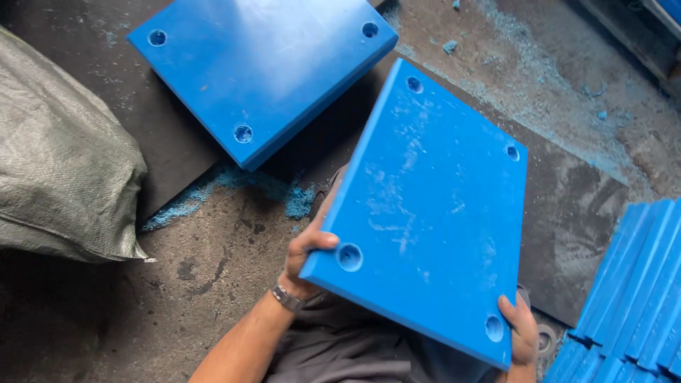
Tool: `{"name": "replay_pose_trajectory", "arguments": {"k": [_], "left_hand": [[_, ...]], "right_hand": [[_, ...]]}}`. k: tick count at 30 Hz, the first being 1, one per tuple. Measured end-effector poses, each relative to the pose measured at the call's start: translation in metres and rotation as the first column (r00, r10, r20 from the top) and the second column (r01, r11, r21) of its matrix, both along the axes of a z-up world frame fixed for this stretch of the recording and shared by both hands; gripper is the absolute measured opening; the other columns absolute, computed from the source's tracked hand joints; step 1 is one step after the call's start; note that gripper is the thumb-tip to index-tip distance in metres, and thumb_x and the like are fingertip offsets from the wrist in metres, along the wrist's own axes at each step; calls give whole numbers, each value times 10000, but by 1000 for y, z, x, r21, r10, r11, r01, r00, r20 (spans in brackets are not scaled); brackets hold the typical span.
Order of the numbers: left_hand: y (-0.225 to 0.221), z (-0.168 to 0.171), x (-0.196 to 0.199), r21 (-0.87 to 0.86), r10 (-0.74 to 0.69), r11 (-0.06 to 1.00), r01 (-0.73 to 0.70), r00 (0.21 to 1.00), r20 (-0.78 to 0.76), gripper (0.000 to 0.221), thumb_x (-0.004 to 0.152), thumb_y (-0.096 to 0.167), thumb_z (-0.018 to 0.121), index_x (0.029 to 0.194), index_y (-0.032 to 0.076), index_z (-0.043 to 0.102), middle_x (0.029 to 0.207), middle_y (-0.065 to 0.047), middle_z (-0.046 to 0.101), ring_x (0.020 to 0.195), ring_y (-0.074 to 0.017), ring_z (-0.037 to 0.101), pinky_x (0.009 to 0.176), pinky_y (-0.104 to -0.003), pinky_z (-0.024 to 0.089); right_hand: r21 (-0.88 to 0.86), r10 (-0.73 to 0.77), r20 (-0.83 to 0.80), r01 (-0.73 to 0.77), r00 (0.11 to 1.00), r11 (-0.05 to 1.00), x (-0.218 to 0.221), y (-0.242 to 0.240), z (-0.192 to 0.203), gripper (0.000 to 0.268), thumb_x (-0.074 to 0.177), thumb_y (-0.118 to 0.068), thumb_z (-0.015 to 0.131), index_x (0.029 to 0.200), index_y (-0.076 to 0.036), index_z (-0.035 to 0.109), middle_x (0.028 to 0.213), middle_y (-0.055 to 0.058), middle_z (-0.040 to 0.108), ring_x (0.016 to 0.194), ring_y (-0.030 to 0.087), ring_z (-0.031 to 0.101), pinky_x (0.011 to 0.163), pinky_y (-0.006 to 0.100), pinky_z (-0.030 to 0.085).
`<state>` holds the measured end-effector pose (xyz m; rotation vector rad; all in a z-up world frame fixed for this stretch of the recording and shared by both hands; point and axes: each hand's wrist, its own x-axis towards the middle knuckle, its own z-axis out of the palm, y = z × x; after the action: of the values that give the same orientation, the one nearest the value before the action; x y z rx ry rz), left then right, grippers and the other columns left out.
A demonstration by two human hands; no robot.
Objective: Smoothing the edges of blue plastic slabs using an angle grinder.
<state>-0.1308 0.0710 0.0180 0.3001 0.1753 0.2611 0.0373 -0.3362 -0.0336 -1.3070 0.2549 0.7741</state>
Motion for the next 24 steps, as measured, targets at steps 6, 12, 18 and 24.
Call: {"name": "replay_pose_trajectory", "arguments": {"k": [6, 12, 18, 24], "left_hand": [[78, -233, -28, -43, 371, 924, -380, 865, 339, 522, 1044, 347, 405, 1376, -54, 368, 1381, -262, 419, 1224, -364, 444, 1059, -485, 353], [112, -59, 3, -228, 572, 810, -540, 813, 107, 952, 936, 762, 416, 1528, 17, 388, 1557, -182, 419, 1393, -365, 413, 1188, -531, 299], [165, -41, 8, 131, 739, 671, -730, 672, -42, 858, 1014, 613, 434, 1603, 15, 258, 1646, -169, 331, 1491, -327, 341, 1263, -492, 236], [250, -104, 8, 418, 817, 567, -709, 547, -180, 834, 1039, 471, 525, 1614, -5, 154, 1677, -195, 254, 1520, -328, 300, 1259, -461, 236]], "right_hand": [[102, 131, 206, -155, 970, 983, 34, 154, 12, 491, 1008, -221, 618, 1353, 117, 525, 1181, 208, 685, 979, 254, 696, 866, 367, 566], [61, 20, 199, -33, 980, 998, 23, 295, -23, 444, 981, -223, 658, 1259, 111, 565, 1126, 192, 691, 920, 243, 700, 833, 376, 582], [133, 24, 111, -38, 994, 990, -3, 397, -45, 469, 914, -176, 747, 1243, 101, 561, 1199, 201, 685, 1041, 271, 688, 928, 414, 575], [11, 278, -81, -278, 957, 960, -13, 455, -62, 614, 869, -365, 727, 1295, 28, 525, 1217, 169, 668, 1051, 309, 677, 844, 456, 558]]}}
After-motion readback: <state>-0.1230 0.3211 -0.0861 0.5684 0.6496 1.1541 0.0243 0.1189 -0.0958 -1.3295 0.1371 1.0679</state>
